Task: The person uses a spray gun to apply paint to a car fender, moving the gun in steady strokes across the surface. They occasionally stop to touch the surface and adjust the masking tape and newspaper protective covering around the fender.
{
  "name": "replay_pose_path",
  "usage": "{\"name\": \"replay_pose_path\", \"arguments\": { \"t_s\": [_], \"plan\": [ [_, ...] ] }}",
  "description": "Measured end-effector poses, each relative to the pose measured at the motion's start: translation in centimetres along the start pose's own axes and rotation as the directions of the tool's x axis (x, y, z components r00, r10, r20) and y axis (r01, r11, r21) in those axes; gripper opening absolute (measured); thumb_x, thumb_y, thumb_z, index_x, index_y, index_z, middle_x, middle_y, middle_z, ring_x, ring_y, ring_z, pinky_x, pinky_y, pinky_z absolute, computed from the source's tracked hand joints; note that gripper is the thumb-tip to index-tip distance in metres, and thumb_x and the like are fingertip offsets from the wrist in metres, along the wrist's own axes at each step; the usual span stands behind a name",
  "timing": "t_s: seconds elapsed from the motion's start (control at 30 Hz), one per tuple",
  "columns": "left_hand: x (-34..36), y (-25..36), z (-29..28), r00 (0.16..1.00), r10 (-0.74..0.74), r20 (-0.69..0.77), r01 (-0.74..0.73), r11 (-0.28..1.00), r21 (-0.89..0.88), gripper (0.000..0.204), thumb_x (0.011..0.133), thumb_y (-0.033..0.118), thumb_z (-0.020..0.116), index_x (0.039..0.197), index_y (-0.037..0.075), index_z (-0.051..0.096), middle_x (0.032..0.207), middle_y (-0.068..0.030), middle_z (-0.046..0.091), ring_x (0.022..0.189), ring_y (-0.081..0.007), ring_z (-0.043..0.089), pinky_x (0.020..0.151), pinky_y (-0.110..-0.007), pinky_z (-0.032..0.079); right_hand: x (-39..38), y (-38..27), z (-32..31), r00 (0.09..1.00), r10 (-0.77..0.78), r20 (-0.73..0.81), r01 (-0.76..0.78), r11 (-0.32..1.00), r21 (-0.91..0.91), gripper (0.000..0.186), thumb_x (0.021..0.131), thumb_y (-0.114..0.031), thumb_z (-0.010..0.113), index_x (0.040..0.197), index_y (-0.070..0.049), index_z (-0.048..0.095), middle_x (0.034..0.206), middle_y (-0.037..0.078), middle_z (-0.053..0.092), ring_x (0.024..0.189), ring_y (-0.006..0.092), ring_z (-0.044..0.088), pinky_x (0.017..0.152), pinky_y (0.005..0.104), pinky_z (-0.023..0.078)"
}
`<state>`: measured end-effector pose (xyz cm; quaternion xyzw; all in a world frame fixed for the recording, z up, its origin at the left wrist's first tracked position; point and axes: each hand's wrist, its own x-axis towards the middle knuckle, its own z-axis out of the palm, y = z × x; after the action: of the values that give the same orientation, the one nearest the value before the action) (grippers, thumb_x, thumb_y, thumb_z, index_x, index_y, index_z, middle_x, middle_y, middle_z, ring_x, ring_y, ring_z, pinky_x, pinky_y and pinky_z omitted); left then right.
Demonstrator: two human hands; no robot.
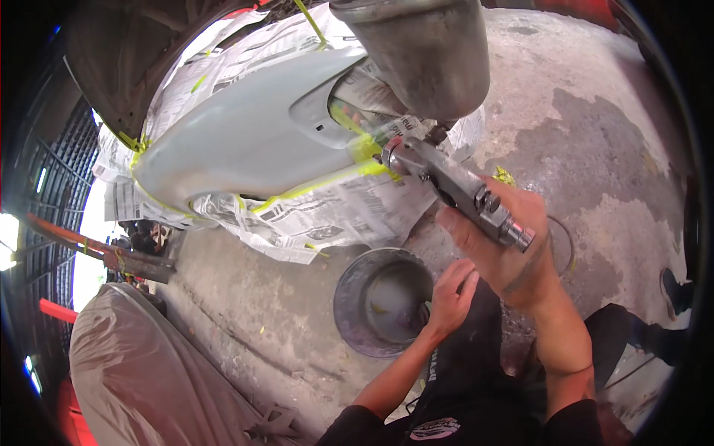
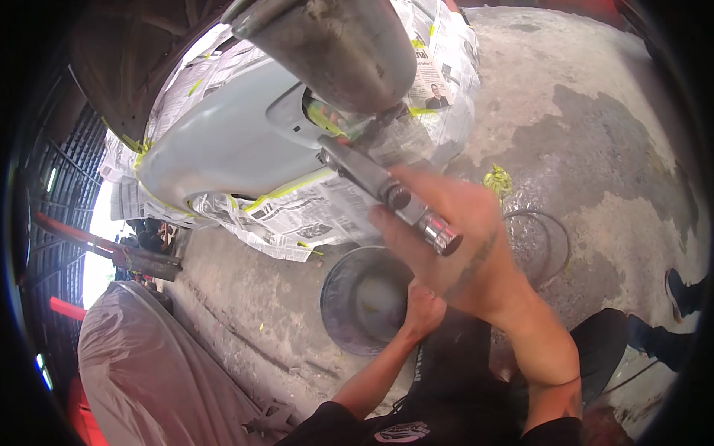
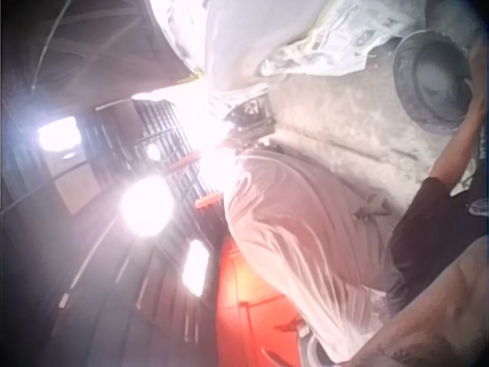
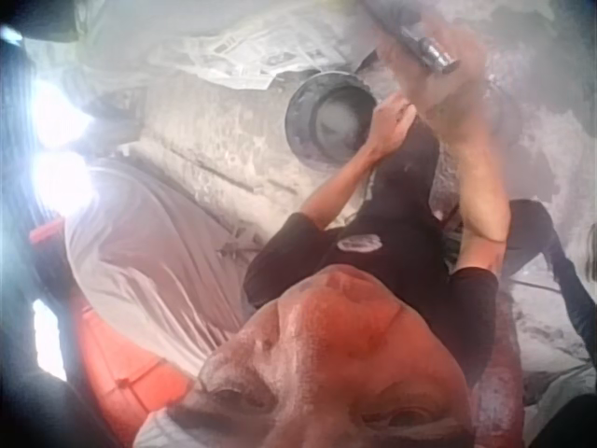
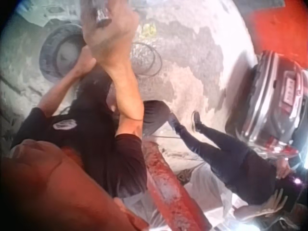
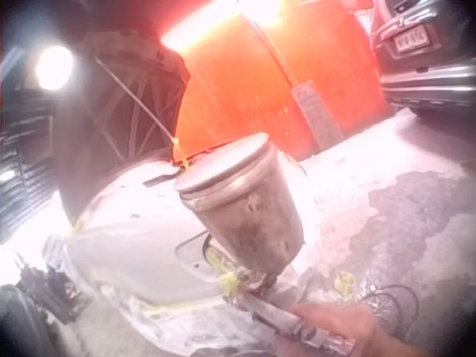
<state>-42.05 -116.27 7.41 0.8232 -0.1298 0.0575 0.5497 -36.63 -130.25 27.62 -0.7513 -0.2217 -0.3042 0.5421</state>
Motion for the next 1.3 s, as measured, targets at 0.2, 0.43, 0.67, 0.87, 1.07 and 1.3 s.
{"name": "replay_pose_path", "arguments": {
  "t_s": [0.2, 0.43, 0.67, 0.87, 1.07, 1.3],
  "plan": [
    [0.5, 0.4, -0.3, 0.992, 0.074, -0.098, -0.07, 0.997, 0.044, 0.021, 0.096, 0.003, 0.066, 0.116, -0.001, 0.072, 0.11, -0.0151, 0.072, 0.091, -0.0233, 0.067, 0.083, -0.032, 0.053, 1.1, 0.6, -2.2, 0.977, 0.211, -0.044, -0.211, 0.977, -0.01, 0.024, 0.088, -0.009, 0.078, 0.109, 0.002, 0.072, 0.08, 0.016, 0.071, 0.064, 0.0261, 0.068, 0.063, 0.0345, 0.052],
    [1.1, 3.3, 0.0, 0.997, 0.021, -0.076, -0.026, 0.997, -0.07, 0.022, 0.099, 0.004, 0.066, 0.12, -0.002, 0.07, 0.112, -0.012, 0.073, 0.096, -0.0202, 0.068, 0.085, -0.032, 0.053, 0.7, 1.6, -4.8, 0.949, 0.314, 0.013, -0.314, 0.949, 0.023, 0.028, 0.088, -0.009, 0.078, 0.113, 0.002, 0.071, 0.079, 0.014, 0.069, 0.062, 0.0219, 0.065, 0.063, 0.0324, 0.052],
    [5.1, 13.0, 0.5, 0.997, -0.06, 0.044, 0.072, 0.91, -0.408, 0.03, 0.106, 0.011, 0.062, 0.132, -0.004, 0.064, 0.117, -0.0059, 0.071, 0.107, -0.0117, 0.062, 0.094, -0.03, 0.051, -0.2, 3.8, -5.6, 0.991, 0.076, 0.108, -0.078, 0.997, 0.014, 0.034, 0.087, -0.011, 0.079, 0.116, 0.003, 0.07, 0.087, 0.017, 0.072, 0.071, 0.0296, 0.07, 0.066, 0.0366, 0.053],
    [6.0, 16.8, 2.1, 0.977, -0.136, 0.165, 0.207, 0.795, -0.571, 0.028, 0.105, 0.01, 0.062, 0.129, -0.004, 0.066, 0.118, -0.0021, 0.07, 0.109, -0.009, 0.06, 0.093, -0.026, 0.049, 3.7, 1.4, -8.5, 0.982, 0.131, 0.133, -0.15, 0.979, 0.138, 0.019, 0.089, -0.012, 0.076, 0.101, 0.002, 0.068, 0.082, 0.015, 0.065, 0.068, 0.0336, 0.063, 0.063, 0.0413, 0.048],
    [7.3, 25.2, 1.8, 0.95, -0.293, 0.105, 0.307, 0.828, -0.468, 0.021, 0.1, 0.001, 0.061, 0.119, -0.005, 0.067, 0.11, -0.0025, 0.072, 0.101, -0.0089, 0.062, 0.088, -0.026, 0.05, 9.0, -3.1, -12.7, 0.955, 0.236, 0.18, -0.263, 0.953, 0.149, 0.04, 0.087, -0.01, 0.078, 0.125, 0.0, 0.068, 0.097, 0.018, 0.073, 0.085, 0.0354, 0.071, 0.073, 0.0411, 0.055],
    [7.3, 36.6, -0.7, 0.919, -0.388, 0.071, 0.384, 0.84, -0.384, 0.021, 0.1, 0.003, 0.063, 0.119, -0.004, 0.066, 0.107, -0.0092, 0.073, 0.099, -0.0121, 0.065, 0.09, -0.031, 0.052, 15.5, -11.4, -18.0, 0.848, 0.398, 0.349, -0.484, 0.85, 0.209, 0.038, 0.086, -0.009, 0.076, 0.122, -0.002, 0.069, 0.093, 0.019, 0.07, 0.079, 0.0362, 0.07, 0.071, 0.0407, 0.055]
  ]
}}
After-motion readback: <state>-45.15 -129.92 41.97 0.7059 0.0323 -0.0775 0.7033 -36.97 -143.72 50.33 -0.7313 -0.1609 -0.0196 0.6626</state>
